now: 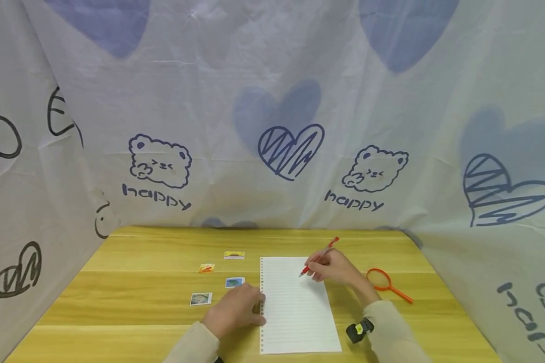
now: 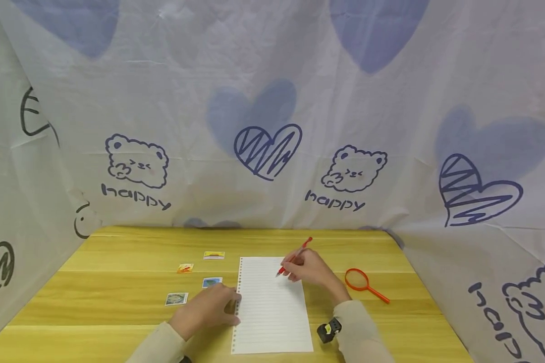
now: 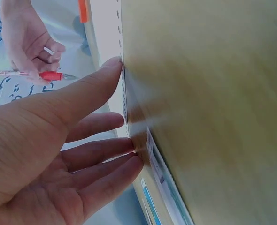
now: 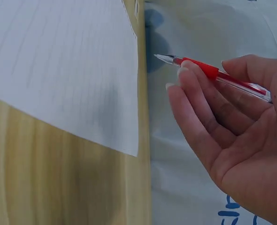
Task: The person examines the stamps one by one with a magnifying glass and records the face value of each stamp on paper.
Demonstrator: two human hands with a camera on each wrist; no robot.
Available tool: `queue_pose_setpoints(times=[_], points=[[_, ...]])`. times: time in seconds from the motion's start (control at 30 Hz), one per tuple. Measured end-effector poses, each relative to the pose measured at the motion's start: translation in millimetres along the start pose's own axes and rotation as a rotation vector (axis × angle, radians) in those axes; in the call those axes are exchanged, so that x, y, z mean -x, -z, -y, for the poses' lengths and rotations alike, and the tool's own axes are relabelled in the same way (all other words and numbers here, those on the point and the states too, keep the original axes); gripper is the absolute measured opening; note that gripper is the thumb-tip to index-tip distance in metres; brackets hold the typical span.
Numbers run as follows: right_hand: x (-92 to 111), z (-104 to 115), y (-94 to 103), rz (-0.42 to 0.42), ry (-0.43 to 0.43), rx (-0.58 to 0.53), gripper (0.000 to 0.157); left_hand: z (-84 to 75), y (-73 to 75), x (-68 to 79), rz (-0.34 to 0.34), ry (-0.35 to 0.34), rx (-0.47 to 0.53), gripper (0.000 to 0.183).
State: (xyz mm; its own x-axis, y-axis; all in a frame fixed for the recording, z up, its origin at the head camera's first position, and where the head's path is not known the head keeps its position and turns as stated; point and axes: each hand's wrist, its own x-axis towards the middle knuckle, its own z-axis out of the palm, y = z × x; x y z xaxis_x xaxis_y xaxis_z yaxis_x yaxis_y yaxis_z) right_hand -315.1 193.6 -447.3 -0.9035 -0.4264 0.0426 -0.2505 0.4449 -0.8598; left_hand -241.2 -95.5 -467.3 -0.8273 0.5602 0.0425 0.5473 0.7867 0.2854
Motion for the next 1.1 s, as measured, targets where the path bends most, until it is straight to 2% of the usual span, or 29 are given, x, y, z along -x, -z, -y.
queue_pose_setpoints(times=[0.1, 0.3, 0.63, 0.87, 1.1], points=[[0, 1, -7.0, -0.046, -0.025, 0.007, 0.019, -0.2, 0.4, 0.7, -0.001, 0.003, 0.01, 0.024], [-1, 1, -19.1, -0.145, -0.059, -0.047, 0.017, -0.3, 0.7, 1.1, 0.005, 0.004, 0.017, 0.024], [-5, 6, -37.6, -0.056, -0.093, -0.14, 0.027, 1.5, -1.2, -0.3, 0.013, 0.011, 0.012, 0.024], [-8, 9, -52.9, -0.016, -0.099, -0.048, 0.015, 1.5, -3.1, -0.2, -0.004, 0.002, 0.003, 0.025], [-13, 6, -67.3, -0.016, -0.081, -0.031, 0.01, 1.4, -2.8, -0.6, -0.004, 0.0, -0.004, 0.026]])
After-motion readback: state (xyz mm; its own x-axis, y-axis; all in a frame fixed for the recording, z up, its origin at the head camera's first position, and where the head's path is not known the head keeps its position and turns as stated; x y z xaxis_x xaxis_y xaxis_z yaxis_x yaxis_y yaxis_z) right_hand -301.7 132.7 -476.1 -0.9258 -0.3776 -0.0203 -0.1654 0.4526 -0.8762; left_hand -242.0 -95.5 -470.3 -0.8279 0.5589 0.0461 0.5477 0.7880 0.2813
